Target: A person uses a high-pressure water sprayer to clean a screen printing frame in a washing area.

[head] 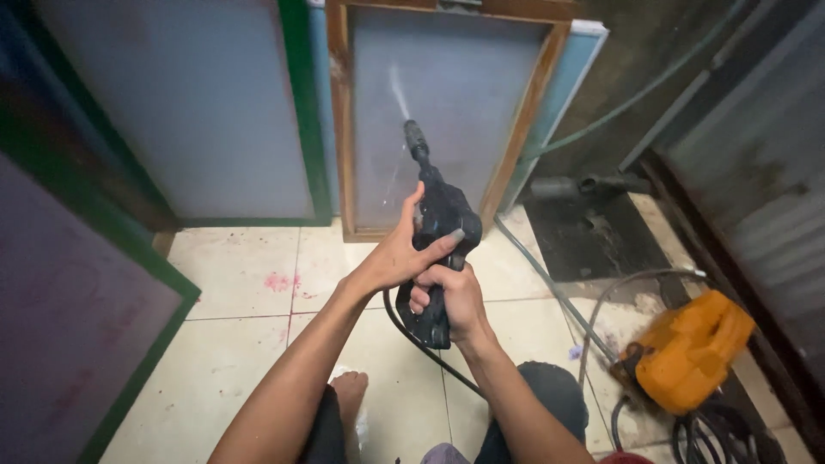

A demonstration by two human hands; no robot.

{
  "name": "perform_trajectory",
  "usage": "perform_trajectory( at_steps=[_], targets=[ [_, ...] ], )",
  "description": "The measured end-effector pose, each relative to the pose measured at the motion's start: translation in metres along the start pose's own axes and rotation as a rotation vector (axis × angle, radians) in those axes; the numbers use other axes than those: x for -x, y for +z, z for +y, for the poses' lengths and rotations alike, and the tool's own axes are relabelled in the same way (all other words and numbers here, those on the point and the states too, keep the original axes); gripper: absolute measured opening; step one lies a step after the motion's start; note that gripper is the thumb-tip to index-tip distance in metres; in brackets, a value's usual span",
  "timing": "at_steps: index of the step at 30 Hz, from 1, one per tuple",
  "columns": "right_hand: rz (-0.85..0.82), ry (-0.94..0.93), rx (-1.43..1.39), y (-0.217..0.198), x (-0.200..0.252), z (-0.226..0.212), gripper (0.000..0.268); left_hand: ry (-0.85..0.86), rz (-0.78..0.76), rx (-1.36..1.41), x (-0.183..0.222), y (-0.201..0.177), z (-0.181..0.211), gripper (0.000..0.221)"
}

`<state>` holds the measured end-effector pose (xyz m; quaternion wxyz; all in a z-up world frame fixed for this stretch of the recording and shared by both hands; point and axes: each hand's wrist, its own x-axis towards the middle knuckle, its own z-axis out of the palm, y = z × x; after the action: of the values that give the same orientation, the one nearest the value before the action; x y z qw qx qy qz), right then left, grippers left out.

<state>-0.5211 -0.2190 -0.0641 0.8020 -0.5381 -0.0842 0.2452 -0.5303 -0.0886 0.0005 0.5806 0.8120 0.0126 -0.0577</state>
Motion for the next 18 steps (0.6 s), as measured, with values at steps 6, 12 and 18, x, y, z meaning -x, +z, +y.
perform_trajectory(
  at_steps=[6, 12, 18],
  targets=[
    [0.222, -0.04, 0.058, -0.007, 0.022, -0.006, 0.011, 0.128, -0.213, 0.045, -0.034, 0.026, -0.023, 0.112],
    [0.412, -0.005, 0.016, -0.029, 0.039, -0.005, 0.014, 0.151, -0.397, 0.019, -0.042, 0.057, -0.016, 0.119],
    [0.485, 0.017, -0.02, -0.042, 0.039, 0.0, 0.013, 0.148, -0.409, 0.118, -0.042, 0.07, -0.013, 0.124]
  ],
)
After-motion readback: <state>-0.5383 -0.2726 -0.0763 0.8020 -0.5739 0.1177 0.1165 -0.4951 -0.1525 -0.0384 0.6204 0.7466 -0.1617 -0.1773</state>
